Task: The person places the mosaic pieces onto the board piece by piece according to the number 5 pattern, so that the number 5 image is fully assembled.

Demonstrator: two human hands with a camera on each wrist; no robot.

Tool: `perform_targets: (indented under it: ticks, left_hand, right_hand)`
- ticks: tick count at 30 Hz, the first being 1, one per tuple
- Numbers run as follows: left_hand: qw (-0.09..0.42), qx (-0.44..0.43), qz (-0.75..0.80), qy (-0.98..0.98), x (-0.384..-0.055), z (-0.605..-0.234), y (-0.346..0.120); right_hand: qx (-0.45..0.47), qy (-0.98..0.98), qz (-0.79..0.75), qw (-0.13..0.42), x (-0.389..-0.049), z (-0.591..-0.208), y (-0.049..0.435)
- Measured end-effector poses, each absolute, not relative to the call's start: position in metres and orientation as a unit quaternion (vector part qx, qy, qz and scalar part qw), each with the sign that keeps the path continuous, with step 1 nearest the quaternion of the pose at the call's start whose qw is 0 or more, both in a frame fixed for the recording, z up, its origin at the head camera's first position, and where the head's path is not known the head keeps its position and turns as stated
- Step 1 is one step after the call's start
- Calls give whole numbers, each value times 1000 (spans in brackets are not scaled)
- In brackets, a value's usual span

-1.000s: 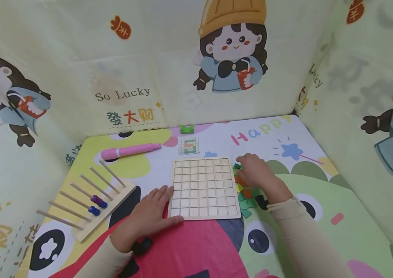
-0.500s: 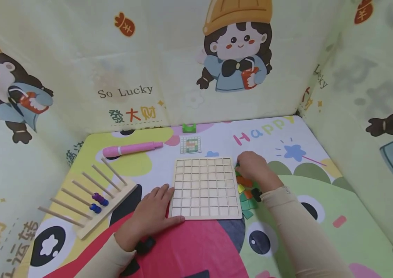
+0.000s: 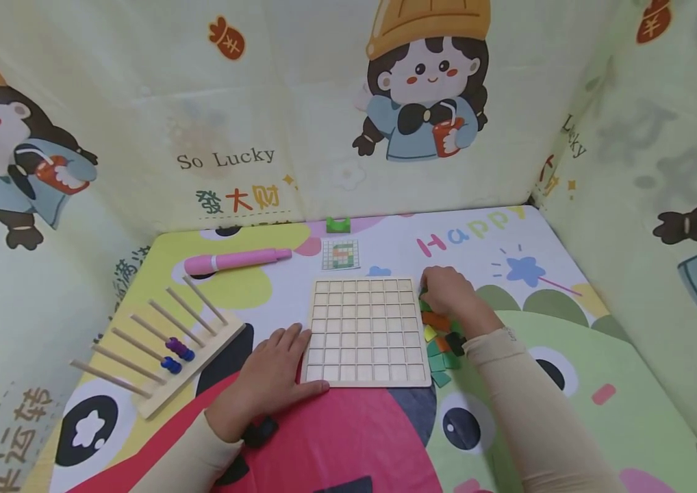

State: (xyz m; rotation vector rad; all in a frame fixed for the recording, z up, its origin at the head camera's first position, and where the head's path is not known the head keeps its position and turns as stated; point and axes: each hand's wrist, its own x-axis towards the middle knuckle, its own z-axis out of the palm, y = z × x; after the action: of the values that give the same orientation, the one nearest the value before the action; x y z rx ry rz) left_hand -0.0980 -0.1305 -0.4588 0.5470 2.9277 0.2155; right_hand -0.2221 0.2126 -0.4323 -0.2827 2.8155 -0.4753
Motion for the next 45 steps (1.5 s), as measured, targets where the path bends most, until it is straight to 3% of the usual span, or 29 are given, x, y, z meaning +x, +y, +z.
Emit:
perform_targets:
  ticks: [8, 18, 29, 37, 45]
  left_hand:
    - [74, 183, 71, 978, -97, -458, -131]
    - [81, 181, 74, 977, -98, -458, -131]
    - [85, 179, 76, 977, -98, -457, -131]
    - [87, 178, 74, 977, -98, -455, -132]
    - [92, 177, 74, 977, -97, -454, -132]
  right_hand:
    - [-124, 964, -218, 85, -217, -428, 208]
    - [-197, 956, -203, 75, -216, -416, 192]
    - [-188, 943, -253, 109, -217, -415, 170]
    - [-233, 937, -242, 101, -222, -416, 153]
    - [-238, 931, -241, 138, -229, -416, 129]
